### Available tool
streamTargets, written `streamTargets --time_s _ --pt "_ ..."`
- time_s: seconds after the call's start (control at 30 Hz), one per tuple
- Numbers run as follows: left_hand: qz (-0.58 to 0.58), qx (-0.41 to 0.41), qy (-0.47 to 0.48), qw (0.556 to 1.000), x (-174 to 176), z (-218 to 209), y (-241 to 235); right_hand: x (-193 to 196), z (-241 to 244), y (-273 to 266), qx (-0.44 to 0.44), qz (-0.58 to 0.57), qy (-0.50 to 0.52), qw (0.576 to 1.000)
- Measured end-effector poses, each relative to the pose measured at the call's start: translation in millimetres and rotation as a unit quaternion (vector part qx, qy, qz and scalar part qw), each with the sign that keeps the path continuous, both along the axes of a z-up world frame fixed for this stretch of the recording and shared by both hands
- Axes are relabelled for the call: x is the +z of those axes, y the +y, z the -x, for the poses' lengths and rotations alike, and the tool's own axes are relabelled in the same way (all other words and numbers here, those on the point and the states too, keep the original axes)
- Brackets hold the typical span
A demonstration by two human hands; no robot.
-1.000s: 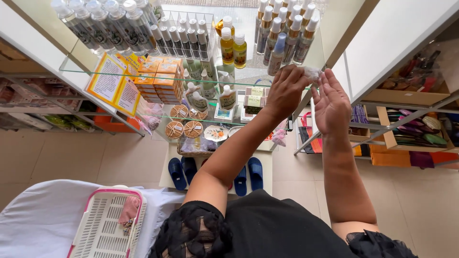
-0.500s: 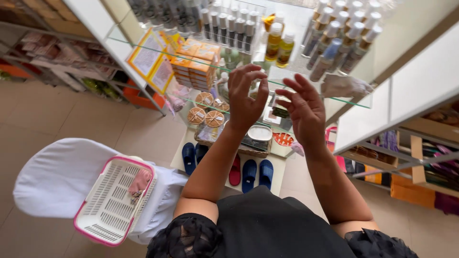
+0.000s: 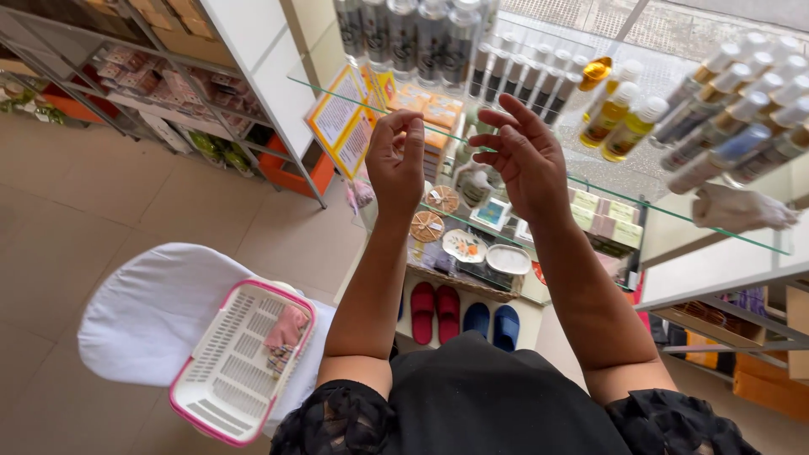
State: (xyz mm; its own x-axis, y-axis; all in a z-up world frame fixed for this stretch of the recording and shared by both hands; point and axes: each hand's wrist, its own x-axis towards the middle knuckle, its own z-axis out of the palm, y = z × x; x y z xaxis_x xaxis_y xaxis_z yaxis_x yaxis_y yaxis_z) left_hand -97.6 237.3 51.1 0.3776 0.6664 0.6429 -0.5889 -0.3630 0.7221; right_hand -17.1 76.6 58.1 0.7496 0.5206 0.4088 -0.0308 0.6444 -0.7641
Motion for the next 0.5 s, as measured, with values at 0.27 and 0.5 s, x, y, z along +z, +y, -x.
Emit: streamTargets --time_s 0.27,0.5 --pt "0.009 -0.129 0.111 0.985 11 -8 88 36 -51 76 -0.185 0.105 -0.132 0.968" --pt "0.025 -0.263 0.158 0.951 14 -38 108 52 -79 98 -0.344 0.232 -0.234 0.879"
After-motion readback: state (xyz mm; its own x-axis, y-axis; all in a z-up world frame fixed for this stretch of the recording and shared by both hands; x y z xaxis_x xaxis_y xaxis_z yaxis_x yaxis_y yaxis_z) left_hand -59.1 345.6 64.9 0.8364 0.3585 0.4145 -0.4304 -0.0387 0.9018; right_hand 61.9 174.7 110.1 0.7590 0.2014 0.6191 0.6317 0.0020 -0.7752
